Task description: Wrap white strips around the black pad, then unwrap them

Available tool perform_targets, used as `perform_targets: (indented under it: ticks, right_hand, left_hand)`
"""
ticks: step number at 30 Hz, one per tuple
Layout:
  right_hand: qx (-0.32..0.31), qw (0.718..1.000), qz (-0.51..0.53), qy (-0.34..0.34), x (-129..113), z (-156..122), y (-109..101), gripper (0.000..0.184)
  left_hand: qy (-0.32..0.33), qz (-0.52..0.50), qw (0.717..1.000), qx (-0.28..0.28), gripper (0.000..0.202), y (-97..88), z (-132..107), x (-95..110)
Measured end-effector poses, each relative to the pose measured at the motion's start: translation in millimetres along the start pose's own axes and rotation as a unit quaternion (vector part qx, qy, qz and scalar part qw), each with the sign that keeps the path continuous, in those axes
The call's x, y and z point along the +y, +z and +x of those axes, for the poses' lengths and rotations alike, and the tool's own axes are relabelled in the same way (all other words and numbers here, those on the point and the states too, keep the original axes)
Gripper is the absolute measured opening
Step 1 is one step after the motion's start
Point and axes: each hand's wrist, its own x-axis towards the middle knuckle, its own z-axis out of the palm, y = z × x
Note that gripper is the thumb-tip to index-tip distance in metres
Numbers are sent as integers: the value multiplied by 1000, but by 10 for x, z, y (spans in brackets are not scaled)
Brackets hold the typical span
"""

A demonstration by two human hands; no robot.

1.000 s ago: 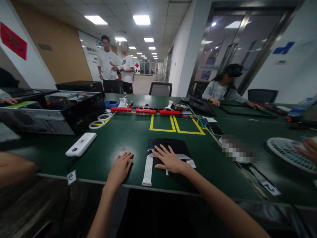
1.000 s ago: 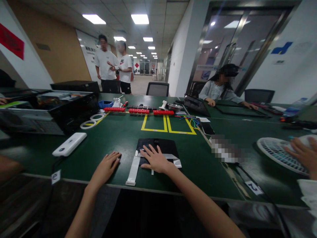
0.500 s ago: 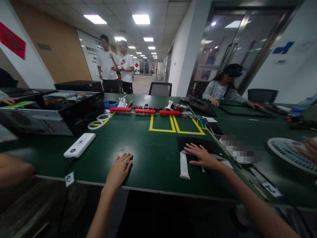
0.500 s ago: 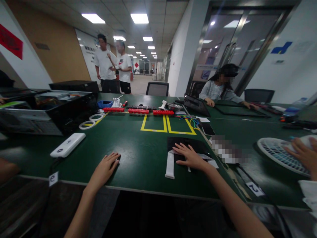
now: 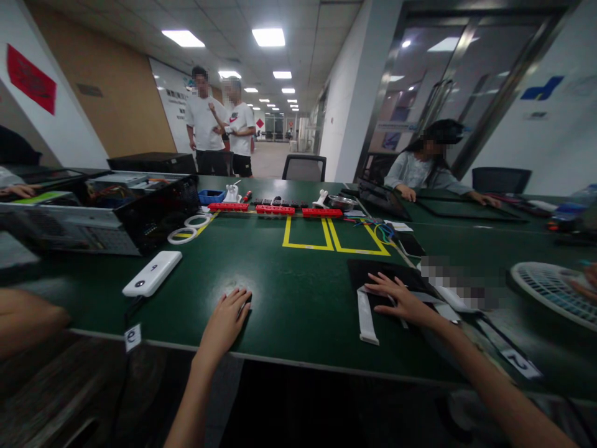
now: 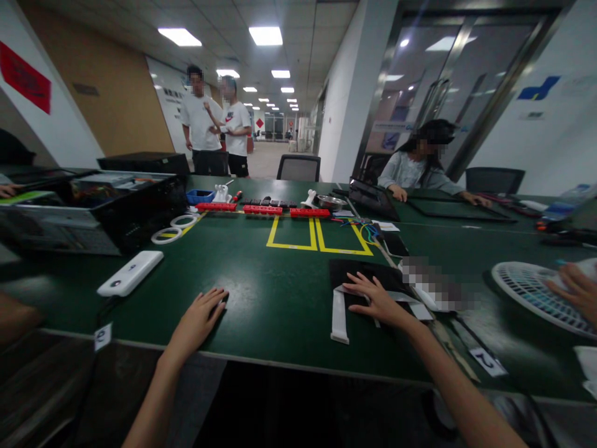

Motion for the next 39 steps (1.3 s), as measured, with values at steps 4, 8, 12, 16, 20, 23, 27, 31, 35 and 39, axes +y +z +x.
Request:
perform_targets:
  ticks: [4,8,12,16,20,23,27,31,35,39]
  right_hand:
    - [67,998,17,-16,-71,-143,139,44]
    - [108,994,-19,-20,-75,-311,117,37]
    - [202,952,-219,71,-35,-402,-258,36]
    - [295,854,-343,256,96,-389,-692,43]
    - [283,830,-289,384,361,-278,-880,41]
    - [269,838,-272,389,517,-195,-841,37]
    - [257,864,-260,346,528,-123,-656,41]
    - [250,902,-246,253,408,-21,-408,42]
    - [181,953,-220,101,262,86,-115,38]
    - [177,955,-223,88,47,139,116,40]
  left_hand:
    - [-1,-3,1000,3,36,-2,-5,7]
    - [1,-3,1000,-1,37,4,-4,4]
    - [3,-5,1000,0,37,12,-1,-4]
    - [3,-1,1000,1,37,15,-4,0]
    - [1,4,1000,2,37,10,-6,6]
    - [2,7,1000,1,37,6,-6,6]
    - [3,5,1000,-1,37,6,-5,0]
    - [2,2,1000,-1,37,10,-2,-5]
    - [1,0,1000,0,38,17,-3,-11]
    - [1,1,1000,2,37,26,-4,-18]
